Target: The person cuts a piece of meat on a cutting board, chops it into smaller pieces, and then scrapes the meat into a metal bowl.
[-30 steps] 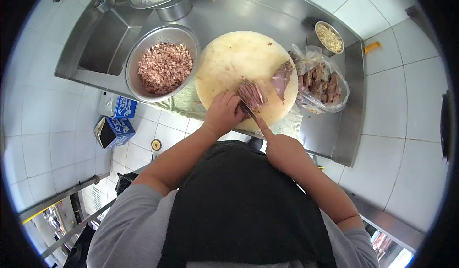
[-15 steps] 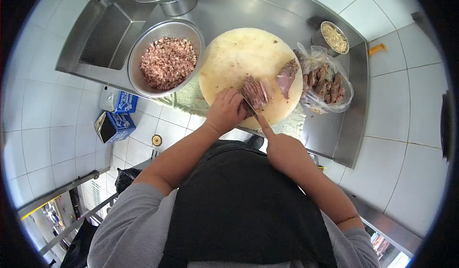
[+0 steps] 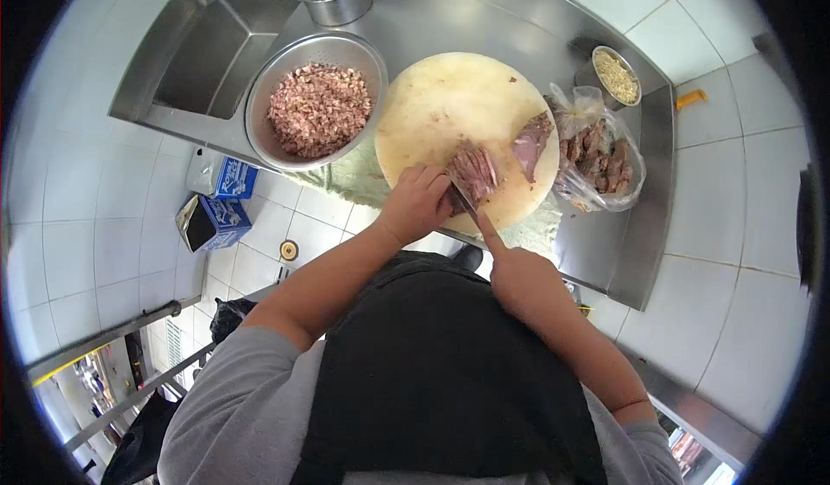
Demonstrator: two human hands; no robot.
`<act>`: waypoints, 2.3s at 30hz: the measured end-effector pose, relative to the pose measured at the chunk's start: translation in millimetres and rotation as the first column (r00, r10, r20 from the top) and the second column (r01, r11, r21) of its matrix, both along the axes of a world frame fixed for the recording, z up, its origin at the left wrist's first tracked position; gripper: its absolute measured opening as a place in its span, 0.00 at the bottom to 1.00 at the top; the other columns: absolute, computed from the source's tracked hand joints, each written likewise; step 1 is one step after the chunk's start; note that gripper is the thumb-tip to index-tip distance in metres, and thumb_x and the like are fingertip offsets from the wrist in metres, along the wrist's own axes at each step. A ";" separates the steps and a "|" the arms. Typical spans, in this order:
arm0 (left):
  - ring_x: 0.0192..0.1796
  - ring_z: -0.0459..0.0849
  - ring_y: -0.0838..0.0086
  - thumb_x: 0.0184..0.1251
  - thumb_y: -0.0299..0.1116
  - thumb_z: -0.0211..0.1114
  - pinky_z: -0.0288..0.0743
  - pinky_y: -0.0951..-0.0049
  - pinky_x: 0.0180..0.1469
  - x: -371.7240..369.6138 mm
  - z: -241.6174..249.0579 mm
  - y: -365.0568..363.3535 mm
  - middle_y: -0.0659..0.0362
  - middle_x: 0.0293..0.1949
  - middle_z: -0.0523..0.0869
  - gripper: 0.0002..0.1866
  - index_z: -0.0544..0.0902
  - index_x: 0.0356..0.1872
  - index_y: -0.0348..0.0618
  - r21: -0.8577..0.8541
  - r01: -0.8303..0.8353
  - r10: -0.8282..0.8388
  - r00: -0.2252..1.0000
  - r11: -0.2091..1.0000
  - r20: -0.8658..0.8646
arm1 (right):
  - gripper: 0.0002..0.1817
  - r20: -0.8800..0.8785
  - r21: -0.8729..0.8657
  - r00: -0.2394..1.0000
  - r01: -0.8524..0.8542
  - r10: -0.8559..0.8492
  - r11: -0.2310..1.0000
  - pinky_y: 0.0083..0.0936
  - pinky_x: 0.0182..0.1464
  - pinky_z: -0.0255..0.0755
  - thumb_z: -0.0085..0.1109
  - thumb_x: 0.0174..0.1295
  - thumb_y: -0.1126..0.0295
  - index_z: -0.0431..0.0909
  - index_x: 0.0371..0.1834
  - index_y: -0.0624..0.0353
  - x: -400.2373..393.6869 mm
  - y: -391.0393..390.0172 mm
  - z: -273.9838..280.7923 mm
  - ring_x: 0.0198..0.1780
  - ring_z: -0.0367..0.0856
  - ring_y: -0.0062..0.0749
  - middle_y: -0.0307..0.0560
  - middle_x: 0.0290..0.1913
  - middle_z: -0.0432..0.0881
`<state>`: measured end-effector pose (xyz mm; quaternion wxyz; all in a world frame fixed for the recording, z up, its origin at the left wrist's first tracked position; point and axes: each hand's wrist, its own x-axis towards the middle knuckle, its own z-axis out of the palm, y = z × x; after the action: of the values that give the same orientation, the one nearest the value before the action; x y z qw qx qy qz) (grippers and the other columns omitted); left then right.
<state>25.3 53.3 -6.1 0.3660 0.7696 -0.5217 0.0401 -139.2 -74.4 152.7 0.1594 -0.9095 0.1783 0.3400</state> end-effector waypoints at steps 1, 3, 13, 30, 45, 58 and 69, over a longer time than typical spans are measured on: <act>0.51 0.80 0.50 0.55 0.29 0.68 0.74 0.52 0.58 0.5 -0.5 0.2 0.50 0.45 0.81 0.15 0.79 0.44 0.42 0.004 -0.009 0.009 1.000 1.000 -0.002 | 0.45 -0.002 0.004 1.000 -0.009 0.009 1.000 0.54 0.45 0.82 0.48 0.69 0.71 0.41 0.89 0.42 2.3 -0.4 -11.1 0.38 0.89 0.60 0.66 0.38 0.88; 0.50 0.80 0.51 0.55 0.29 0.68 0.74 0.52 0.57 -0.5 -1.6 -1.0 0.51 0.45 0.81 0.14 0.78 0.43 0.43 -0.007 -0.013 0.013 1.000 1.000 -0.008 | 0.44 0.115 0.033 0.992 0.048 -0.051 0.998 0.54 0.45 0.82 0.47 0.69 0.72 0.43 0.89 0.43 3.6 -1.9 -50.6 0.38 0.89 0.60 0.67 0.38 0.87; 0.51 0.80 0.50 0.55 0.30 0.70 0.73 0.52 0.59 -2.3 -1.8 1.1 0.51 0.44 0.81 0.14 0.78 0.42 0.43 -0.041 -0.055 0.056 0.998 0.998 0.031 | 0.46 0.119 0.006 0.993 -0.012 0.011 1.000 0.54 0.43 0.82 0.48 0.66 0.74 0.43 0.89 0.44 11.8 4.3 -15.5 0.38 0.89 0.60 0.66 0.37 0.87; 0.51 0.80 0.51 0.57 0.28 0.70 0.74 0.53 0.57 2.0 -2.1 24.5 0.51 0.44 0.82 0.12 0.81 0.42 0.42 -0.009 -0.002 0.002 0.998 1.000 -0.056 | 0.46 0.200 -0.046 0.978 0.060 -0.050 0.997 0.53 0.43 0.83 0.52 0.69 0.69 0.42 0.89 0.43 7.3 -2.4 -7.6 0.35 0.88 0.58 0.62 0.35 0.88; 0.51 0.80 0.54 0.57 0.34 0.73 0.71 0.54 0.56 -6.1 -4.5 12.8 0.55 0.45 0.82 0.15 0.81 0.43 0.46 -0.025 -0.040 0.039 0.999 0.999 -0.011 | 0.46 0.018 0.050 1.000 0.023 -0.024 0.998 0.55 0.50 0.81 0.46 0.67 0.73 0.42 0.89 0.45 3.3 8.8 -14.8 0.42 0.89 0.61 0.68 0.42 0.88; 0.57 0.79 0.52 0.59 0.45 0.77 0.70 0.50 0.65 23.7 12.0 24.4 0.53 0.55 0.82 0.24 0.81 0.53 0.46 0.036 0.053 -0.054 0.998 0.998 0.013 | 0.46 0.239 0.042 0.956 0.166 -0.171 0.985 0.56 0.45 0.82 0.52 0.71 0.67 0.40 0.89 0.38 1.6 -7.9 -21.4 0.39 0.89 0.61 0.64 0.38 0.88; 0.82 0.61 0.52 0.58 0.67 0.71 0.53 0.48 0.83 77.3 23.9 -71.0 0.50 0.80 0.66 0.52 0.67 0.79 0.51 0.454 0.650 -0.786 0.568 0.610 0.244 | 0.44 0.303 -0.021 0.874 0.404 -0.379 0.915 0.56 0.48 0.80 0.53 0.73 0.65 0.40 0.88 0.43 -48.9 -44.3 -22.1 0.41 0.88 0.63 0.66 0.40 0.88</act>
<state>102.6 -17.7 17.8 0.1008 0.5048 -0.8567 -0.0333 -188.2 -118.6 130.6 0.2114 -0.9005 0.3472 0.1543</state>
